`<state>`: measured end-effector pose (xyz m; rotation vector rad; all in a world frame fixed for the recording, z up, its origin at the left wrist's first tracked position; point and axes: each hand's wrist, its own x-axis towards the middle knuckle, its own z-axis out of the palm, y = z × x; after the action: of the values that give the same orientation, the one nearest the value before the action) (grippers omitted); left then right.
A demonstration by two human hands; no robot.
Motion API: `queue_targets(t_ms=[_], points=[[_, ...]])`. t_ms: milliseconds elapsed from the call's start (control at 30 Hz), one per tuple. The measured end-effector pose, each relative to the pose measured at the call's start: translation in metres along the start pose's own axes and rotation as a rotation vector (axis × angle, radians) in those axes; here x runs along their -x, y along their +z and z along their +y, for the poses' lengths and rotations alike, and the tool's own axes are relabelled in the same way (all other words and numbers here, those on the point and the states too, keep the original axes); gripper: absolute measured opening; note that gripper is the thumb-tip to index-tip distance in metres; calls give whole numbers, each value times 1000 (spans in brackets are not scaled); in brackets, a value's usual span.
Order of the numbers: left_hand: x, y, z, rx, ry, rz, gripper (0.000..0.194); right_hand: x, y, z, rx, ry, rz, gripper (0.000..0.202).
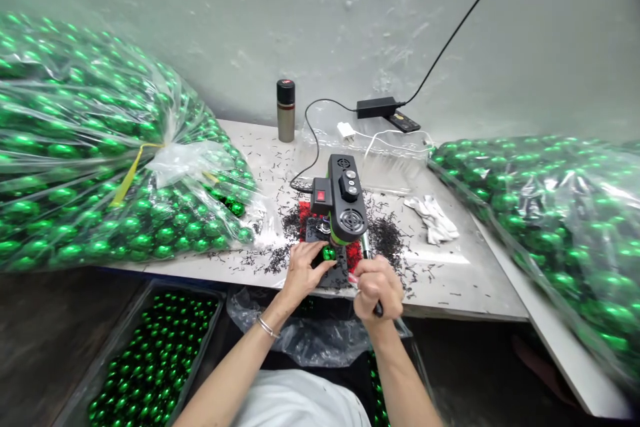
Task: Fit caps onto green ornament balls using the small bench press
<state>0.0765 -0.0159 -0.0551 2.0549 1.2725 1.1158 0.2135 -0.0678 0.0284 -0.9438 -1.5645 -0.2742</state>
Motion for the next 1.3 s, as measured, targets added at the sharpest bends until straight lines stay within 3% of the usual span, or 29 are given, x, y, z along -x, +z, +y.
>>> queue_targets(t_ms=[167, 333, 533, 667, 800, 900, 967, 1067, 1133, 1200, 1300], points=[[1, -1, 0, -4, 22, -6, 32, 33, 13, 9, 34, 1, 49, 32], [1, -2, 3, -7, 16, -4, 29, 44, 19, 10, 22, 37, 98, 32], [1, -4, 4, 1, 27, -21, 29, 48, 18, 17, 54, -46, -7, 28], [-2, -2, 3, -1, 27, -14, 29, 34, 10, 8, 5, 8, -33, 30], [-2, -5, 5, 25, 31, 58, 28, -8, 0, -12, -60, 153, 26, 30], [17, -17, 10, 70, 55, 101, 31, -37, -4, -24, -71, 253, 26, 29], [41, -26, 14, 98, 134, 41, 38, -44, -4, -27, -79, 255, 37, 31], [75, -37, 16, 82, 240, -81, 47, -37, -1, -26, -86, 228, 76, 31], [82, -43, 12, 37, 267, -65, 47, -29, 1, -23, -82, 220, 96, 32], [67, -53, 5, -22, 281, 28, 34, -23, 3, -21, -83, 212, 108, 33], [15, -80, -14, -170, 154, 195, 22, -21, 4, -19, -96, 193, 104, 32]])
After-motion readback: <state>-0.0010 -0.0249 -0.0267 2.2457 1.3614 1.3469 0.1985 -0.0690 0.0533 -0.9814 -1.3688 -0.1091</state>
